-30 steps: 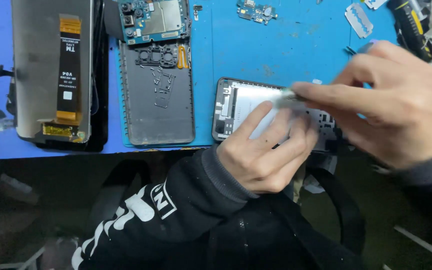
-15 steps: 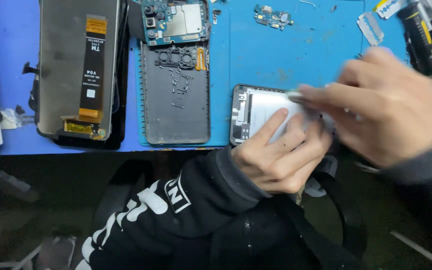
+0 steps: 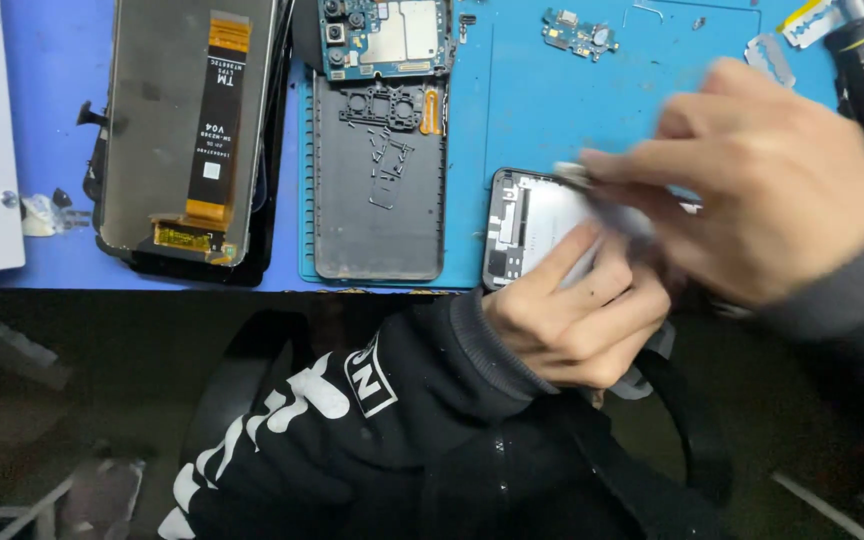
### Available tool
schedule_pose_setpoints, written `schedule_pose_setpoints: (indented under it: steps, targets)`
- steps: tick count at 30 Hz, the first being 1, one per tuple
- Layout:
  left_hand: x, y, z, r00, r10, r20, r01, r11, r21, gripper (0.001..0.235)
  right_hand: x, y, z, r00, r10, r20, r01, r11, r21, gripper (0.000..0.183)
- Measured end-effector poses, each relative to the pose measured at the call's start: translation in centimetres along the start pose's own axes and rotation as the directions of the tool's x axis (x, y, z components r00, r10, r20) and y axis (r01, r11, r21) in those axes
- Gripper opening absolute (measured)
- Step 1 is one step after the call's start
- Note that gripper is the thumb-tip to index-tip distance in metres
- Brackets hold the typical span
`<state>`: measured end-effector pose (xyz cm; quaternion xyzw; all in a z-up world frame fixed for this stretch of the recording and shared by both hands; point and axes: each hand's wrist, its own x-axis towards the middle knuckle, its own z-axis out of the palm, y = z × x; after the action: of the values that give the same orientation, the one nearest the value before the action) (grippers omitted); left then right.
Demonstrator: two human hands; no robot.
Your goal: The person is repairing a smartphone, cleaning the frame and using tweezers to adjust internal components.
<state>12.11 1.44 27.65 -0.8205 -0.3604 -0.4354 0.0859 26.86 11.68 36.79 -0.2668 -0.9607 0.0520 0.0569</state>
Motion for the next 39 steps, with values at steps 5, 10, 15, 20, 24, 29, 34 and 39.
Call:
schedule_pose_setpoints:
  steps: [5,10,15,20,24,29,34,39]
  targets:
    - [-0.6,0.1,0.3,0.999,0.005,-0.034,0.001,0.982,0.186,0.031,-10.1,6.6,3.5,0.884,0.463,0.057,-0.465,0.885,0.022,0.032]
    - [1.2,-0.3,-1.3,0.995,0.036,0.096,-0.044,0.996,0.082,0.034,0.3,-0.1,-0.2,0.989,-0.086,-0.116,0.100,0.988,0.115,0.036]
    - [0.5,0.1,-0.2,1.000,-0.007,-0.025,0.012,0.984,0.177,0.031,-10.4,11.9,4.3,0.938,0.261,0.228,-0.284,0.956,0.076,0.030]
    - [0.6,0.2,-0.5,1.000,0.003,-0.007,-0.002,0.990,0.138,0.020,-6.6,5.2,2.3,0.980,0.171,0.100,-0.190,0.953,0.235,0.032]
    - [-0.1,0.2,0.0,0.995,0.036,0.091,-0.050,0.986,0.157,0.029,-6.6,3.5,0.8,0.991,0.115,0.066,-0.113,0.993,-0.039,0.025]
    - [-0.5,0.3,0.1,0.997,0.002,0.076,-0.016,0.984,0.179,0.024,-7.8,3.8,0.2,0.947,0.301,0.114,-0.279,0.944,-0.177,0.020]
    - [-0.4,0.5,-0.1,0.993,0.019,0.120,-0.044,0.977,0.208,0.032,-8.5,4.1,0.5,0.980,0.150,0.133,-0.133,0.983,-0.125,0.027]
    - [-0.7,0.5,0.2,0.992,0.013,0.122,-0.038,0.977,0.209,0.026,-15.6,6.3,0.8,0.901,0.407,0.148,-0.402,0.913,-0.063,0.029]
